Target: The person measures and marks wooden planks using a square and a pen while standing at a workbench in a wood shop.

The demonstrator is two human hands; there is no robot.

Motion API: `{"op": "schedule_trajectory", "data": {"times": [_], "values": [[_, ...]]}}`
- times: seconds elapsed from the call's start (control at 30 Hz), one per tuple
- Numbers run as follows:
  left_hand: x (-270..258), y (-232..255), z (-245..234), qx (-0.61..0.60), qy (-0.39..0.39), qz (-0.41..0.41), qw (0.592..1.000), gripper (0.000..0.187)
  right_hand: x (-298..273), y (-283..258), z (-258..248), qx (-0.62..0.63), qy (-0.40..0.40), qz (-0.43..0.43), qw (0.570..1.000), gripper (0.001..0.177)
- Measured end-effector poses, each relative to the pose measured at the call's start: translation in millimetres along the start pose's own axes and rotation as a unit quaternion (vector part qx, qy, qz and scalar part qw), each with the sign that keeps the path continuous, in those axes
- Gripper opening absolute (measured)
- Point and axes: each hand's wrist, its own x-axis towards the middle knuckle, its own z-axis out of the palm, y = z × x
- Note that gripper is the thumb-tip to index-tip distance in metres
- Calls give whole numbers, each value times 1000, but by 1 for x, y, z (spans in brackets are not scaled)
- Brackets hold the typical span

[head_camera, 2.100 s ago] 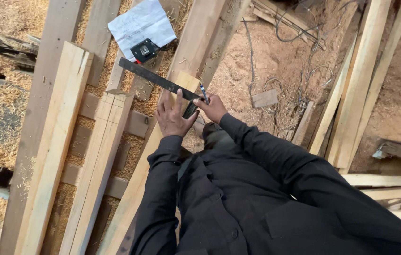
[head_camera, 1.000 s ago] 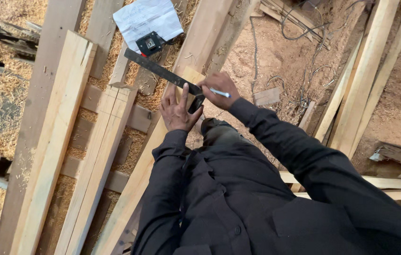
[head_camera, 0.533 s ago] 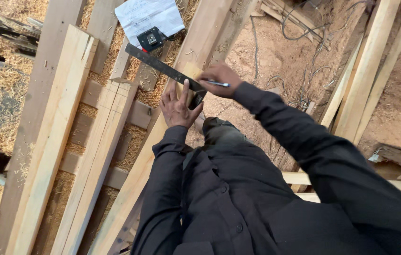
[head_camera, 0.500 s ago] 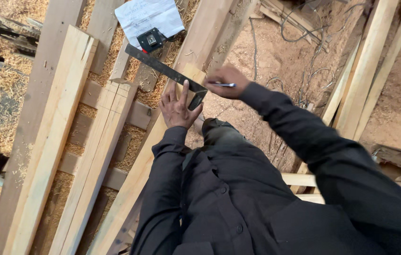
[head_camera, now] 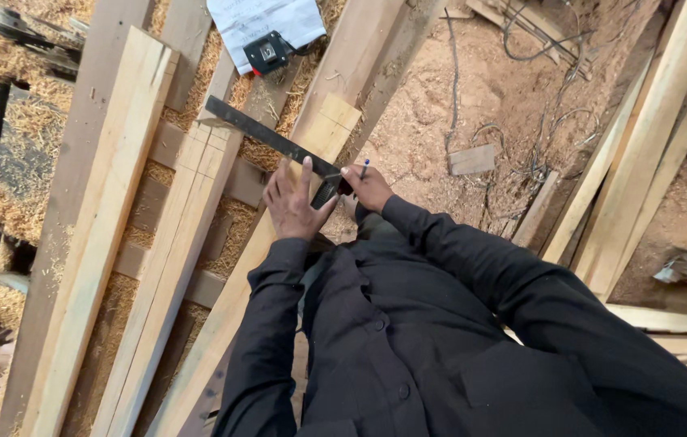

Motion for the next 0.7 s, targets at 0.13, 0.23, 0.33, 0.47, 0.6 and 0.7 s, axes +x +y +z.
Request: {"op": "schedule_trajectory", "data": {"times": [0.13,0.23,0.33,0.47,0.6,0.7], "values": [[-1,-2,4,-6,-7,2,1000,95,-4,-14,-1,-29,4,-31,999,39],[3,-1,5,11,-10,-10,1000,93,-2,-20,-6,-41,14,-36,998,40],[6,0,8,19,-14,-21,999,92,-2,-22,-6,-26,23,-49,998,41],[7,-2,10,33,-18,-27,999,94,0,-19,-9,-16,19,-26,999,39],[6,-2,13,30,-7,-23,999,94,6,-10,-20,-41,23,-18,999,46],[8,-4,13,48,-21,-26,998,98,2,-15,-46,-92,77,-17,993,54]]}}
